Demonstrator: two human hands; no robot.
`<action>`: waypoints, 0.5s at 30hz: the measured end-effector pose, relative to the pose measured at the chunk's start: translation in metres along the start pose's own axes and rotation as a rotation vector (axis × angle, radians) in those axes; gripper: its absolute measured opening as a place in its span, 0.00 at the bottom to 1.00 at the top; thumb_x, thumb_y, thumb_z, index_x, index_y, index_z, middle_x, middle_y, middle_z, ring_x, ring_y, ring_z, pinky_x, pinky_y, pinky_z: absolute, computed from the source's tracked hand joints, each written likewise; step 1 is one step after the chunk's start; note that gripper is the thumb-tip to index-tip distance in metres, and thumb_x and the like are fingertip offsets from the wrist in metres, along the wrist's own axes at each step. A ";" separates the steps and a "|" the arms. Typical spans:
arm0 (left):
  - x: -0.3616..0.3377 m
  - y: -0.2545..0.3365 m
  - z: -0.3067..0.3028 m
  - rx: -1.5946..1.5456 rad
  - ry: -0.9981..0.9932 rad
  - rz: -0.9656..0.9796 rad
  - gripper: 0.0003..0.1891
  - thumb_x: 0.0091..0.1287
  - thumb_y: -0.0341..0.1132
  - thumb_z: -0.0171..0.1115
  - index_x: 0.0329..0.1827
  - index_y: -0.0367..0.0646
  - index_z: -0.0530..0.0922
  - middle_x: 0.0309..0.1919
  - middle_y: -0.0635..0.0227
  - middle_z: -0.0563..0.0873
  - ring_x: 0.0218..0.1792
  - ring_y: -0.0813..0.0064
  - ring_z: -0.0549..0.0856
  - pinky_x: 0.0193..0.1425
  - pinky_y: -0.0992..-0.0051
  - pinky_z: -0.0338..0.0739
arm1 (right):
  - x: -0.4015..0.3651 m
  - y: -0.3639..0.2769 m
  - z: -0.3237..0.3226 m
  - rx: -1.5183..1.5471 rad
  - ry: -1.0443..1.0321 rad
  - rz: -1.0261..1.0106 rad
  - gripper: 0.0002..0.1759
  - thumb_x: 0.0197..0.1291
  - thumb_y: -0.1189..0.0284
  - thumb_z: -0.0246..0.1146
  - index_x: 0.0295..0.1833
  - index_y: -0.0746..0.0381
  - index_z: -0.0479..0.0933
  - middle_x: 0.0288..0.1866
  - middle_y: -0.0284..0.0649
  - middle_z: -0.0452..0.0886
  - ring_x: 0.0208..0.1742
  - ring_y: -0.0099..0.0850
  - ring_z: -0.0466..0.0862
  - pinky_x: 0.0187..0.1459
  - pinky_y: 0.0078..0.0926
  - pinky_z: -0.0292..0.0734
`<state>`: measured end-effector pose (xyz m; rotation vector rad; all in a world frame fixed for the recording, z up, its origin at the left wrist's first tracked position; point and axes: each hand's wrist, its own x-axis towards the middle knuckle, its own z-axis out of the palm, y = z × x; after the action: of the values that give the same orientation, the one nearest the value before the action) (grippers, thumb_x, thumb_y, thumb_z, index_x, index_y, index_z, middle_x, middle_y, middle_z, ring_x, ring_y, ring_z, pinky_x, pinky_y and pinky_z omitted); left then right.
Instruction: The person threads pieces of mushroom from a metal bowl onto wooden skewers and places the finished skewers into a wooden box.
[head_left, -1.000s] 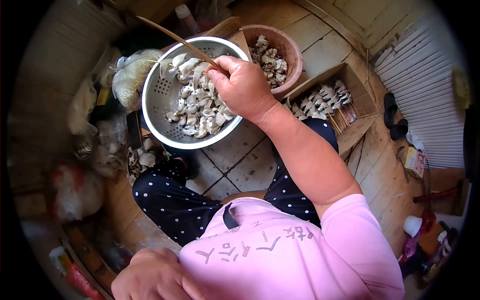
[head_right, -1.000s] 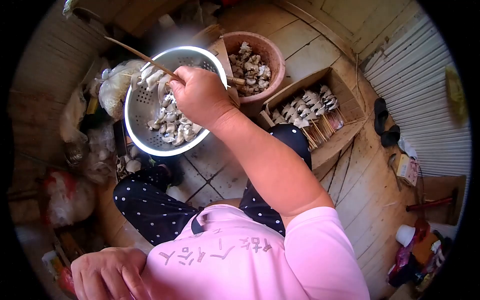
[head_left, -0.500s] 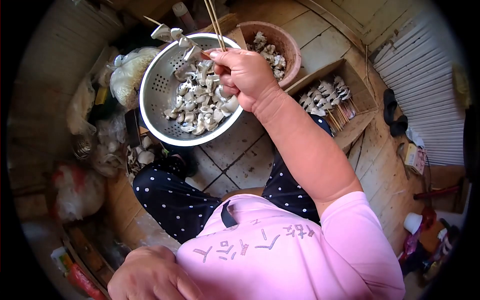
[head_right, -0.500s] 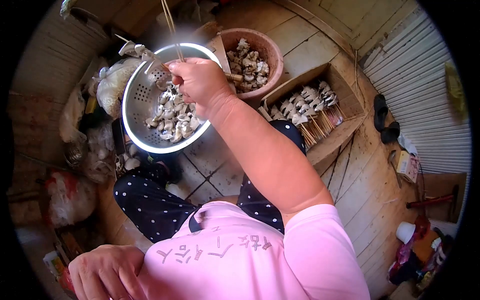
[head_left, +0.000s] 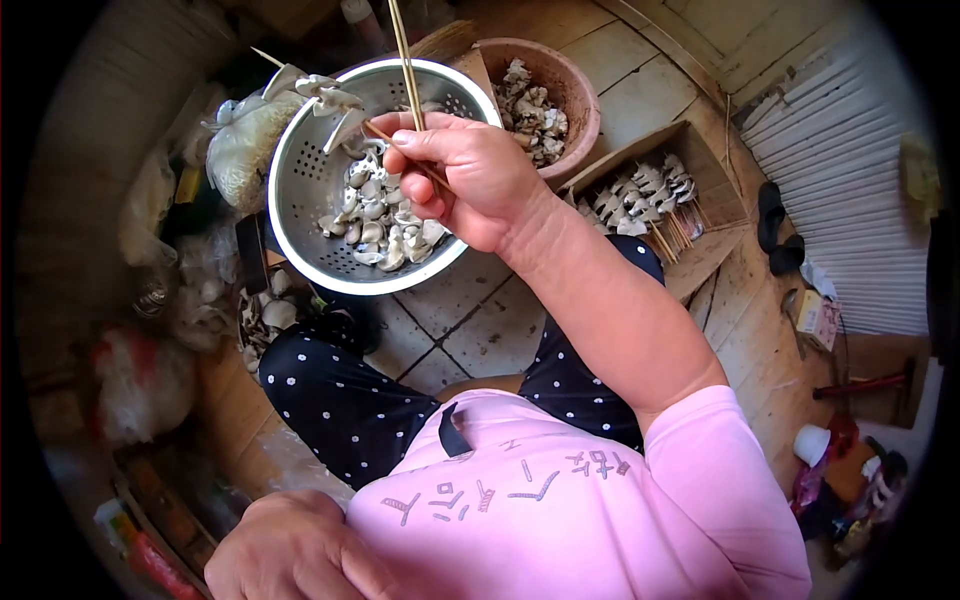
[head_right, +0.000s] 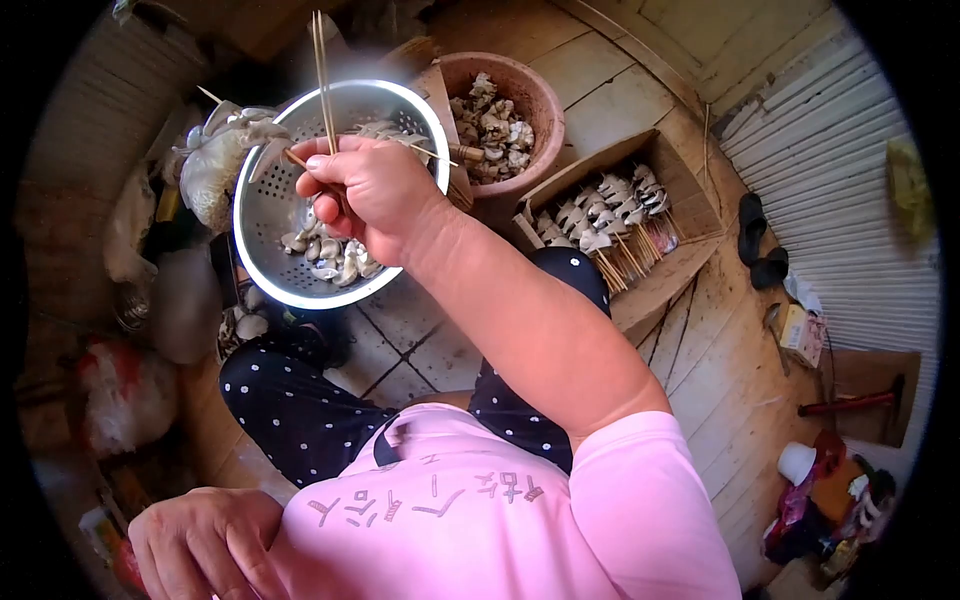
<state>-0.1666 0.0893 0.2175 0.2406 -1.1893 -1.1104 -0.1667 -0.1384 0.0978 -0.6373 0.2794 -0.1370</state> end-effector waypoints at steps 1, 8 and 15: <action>-0.004 0.001 0.003 0.055 0.052 0.024 0.06 0.58 0.27 0.68 0.23 0.46 0.83 0.33 0.68 0.89 0.25 0.74 0.85 0.29 0.74 0.80 | 0.000 -0.001 0.001 -0.010 -0.002 0.003 0.11 0.67 0.76 0.55 0.52 0.65 0.74 0.30 0.34 0.79 0.21 0.15 0.74 0.22 0.13 0.69; -0.020 0.017 -0.086 0.167 -0.445 -0.099 0.11 0.69 0.33 0.59 0.33 0.32 0.81 0.36 0.48 0.85 0.32 0.58 0.85 0.38 0.61 0.82 | 0.020 -0.003 -0.009 -0.058 -0.012 0.028 0.13 0.64 0.77 0.52 0.52 0.66 0.74 0.27 0.32 0.76 0.17 0.14 0.67 0.16 0.13 0.59; -0.074 -0.051 -0.214 1.291 0.811 -1.084 0.13 0.57 0.26 0.67 0.45 0.34 0.82 0.34 0.67 0.86 0.36 0.77 0.83 0.44 0.76 0.77 | 0.031 -0.014 -0.013 -0.129 0.132 0.001 0.11 0.68 0.74 0.51 0.53 0.64 0.72 0.26 0.29 0.71 0.15 0.13 0.59 0.15 0.11 0.52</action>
<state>-0.0141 0.0419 0.0487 2.2884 -0.8018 -0.7419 -0.1415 -0.1635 0.0892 -0.7572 0.4179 -0.1616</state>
